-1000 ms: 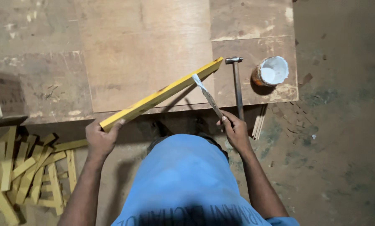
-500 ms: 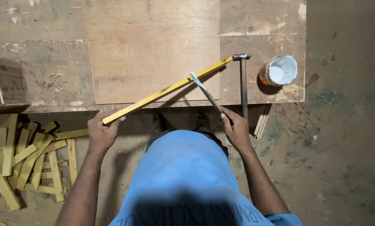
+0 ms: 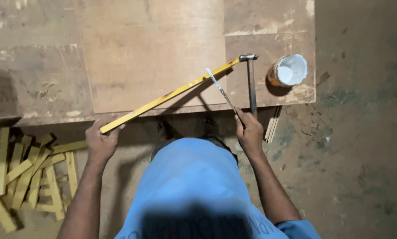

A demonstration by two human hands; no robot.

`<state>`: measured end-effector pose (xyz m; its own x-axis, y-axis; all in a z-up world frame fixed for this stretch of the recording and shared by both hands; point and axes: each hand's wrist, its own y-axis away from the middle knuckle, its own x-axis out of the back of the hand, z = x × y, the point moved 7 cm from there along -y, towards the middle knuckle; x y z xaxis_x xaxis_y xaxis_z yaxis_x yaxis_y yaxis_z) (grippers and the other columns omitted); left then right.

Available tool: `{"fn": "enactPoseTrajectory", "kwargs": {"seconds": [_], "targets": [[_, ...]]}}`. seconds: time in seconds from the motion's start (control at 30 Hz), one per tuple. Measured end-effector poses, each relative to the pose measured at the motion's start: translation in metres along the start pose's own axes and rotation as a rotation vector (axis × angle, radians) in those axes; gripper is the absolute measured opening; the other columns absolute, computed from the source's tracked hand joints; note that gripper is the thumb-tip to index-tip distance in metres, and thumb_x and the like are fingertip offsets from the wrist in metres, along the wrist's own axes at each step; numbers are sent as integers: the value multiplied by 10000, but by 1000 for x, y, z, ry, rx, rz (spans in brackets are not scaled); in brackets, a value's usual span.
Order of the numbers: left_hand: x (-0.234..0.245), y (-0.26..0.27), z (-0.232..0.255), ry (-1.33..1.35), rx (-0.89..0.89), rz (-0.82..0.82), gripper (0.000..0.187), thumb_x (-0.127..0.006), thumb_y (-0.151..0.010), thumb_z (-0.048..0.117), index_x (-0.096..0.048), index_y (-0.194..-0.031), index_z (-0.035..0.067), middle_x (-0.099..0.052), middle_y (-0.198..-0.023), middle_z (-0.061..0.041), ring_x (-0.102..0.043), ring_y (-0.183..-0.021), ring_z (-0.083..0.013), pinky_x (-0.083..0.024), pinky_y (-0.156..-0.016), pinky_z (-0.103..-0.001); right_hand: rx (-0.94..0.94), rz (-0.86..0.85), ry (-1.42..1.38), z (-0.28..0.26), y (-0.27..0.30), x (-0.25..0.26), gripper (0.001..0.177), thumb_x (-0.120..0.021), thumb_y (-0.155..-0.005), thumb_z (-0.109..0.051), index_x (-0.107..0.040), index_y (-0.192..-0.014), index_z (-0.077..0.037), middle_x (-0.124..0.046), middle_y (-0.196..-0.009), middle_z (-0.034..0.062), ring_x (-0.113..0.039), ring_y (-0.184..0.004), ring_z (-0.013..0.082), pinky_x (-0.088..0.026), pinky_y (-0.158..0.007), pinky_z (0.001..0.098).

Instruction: The person applies white glue from a container to a wooden strip using a stick, positions the strip onto a larger wooden board, and secures it by hammering in several nails.

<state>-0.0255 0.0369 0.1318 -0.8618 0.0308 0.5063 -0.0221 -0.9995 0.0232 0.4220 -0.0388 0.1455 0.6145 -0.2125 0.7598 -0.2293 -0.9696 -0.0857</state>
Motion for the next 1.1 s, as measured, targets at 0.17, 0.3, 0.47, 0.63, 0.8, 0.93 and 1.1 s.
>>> {"fn": "enactPoseTrajectory", "kwargs": {"seconds": [0.17,0.3,0.47,0.63,0.8,0.93,1.1], "targets": [[-1,-3,-6,40,7,-17,152,-767,-940,13,-739,-1088,-8,-724,-1009,-91,-648,-910,-109,-526,-851,-245,-103,41,74,32,-5,-3,272,-690,-972,-152,-739,-1240,-147,-665,-914,119,-668,-812,323,-510,-709,418],[1,1,-10,39,17,-15,185,-772,-928,-5,-730,-1108,-15,-726,-1032,-68,-639,-909,-89,-515,-843,-228,-112,45,115,52,-8,-8,255,-713,-974,-153,-753,-1226,-157,-655,-919,118,-662,-838,326,-512,-740,420],[0,-3,-12,123,44,-9,204,-761,-927,-15,-712,-1125,-21,-746,-1081,-54,-637,-919,-69,-516,-845,-209,-174,116,105,76,-14,-7,305,-713,-961,-131,-750,-1261,-173,-658,-924,118,-658,-828,326,-506,-719,424],[2,-1,-9,68,81,-16,205,-757,-938,-20,-721,-1140,-23,-740,-1074,-71,-646,-927,-67,-522,-841,-210,-173,125,153,96,-20,-10,350,-711,-933,-116,-753,-1276,-172,-643,-906,130,-652,-833,338,-513,-734,429],[2,-4,-8,26,92,-1,220,-758,-930,-13,-722,-1147,-23,-744,-1045,-35,-653,-907,-56,-524,-812,-193,-222,136,155,113,-26,-18,247,-743,-920,-180,-769,-1165,-160,-675,-945,103,-671,-871,329,-524,-752,430],[2,0,-23,114,321,-9,251,-776,-949,15,-744,-1197,-4,-663,-866,-49,-545,-676,-106,-447,-580,-252,-271,199,92,116,-31,-13,265,-730,-948,-193,-766,-1209,-174,-674,-956,94,-676,-864,311,-529,-748,429],[3,-6,-10,16,81,-41,233,-768,-943,-1,-737,-1174,-15,-718,-990,-30,-619,-851,-65,-504,-779,-194,-256,175,140,112,-35,-11,270,-742,-926,-180,-767,-1194,-167,-672,-975,82,-680,-872,307,-531,-743,426]]}}
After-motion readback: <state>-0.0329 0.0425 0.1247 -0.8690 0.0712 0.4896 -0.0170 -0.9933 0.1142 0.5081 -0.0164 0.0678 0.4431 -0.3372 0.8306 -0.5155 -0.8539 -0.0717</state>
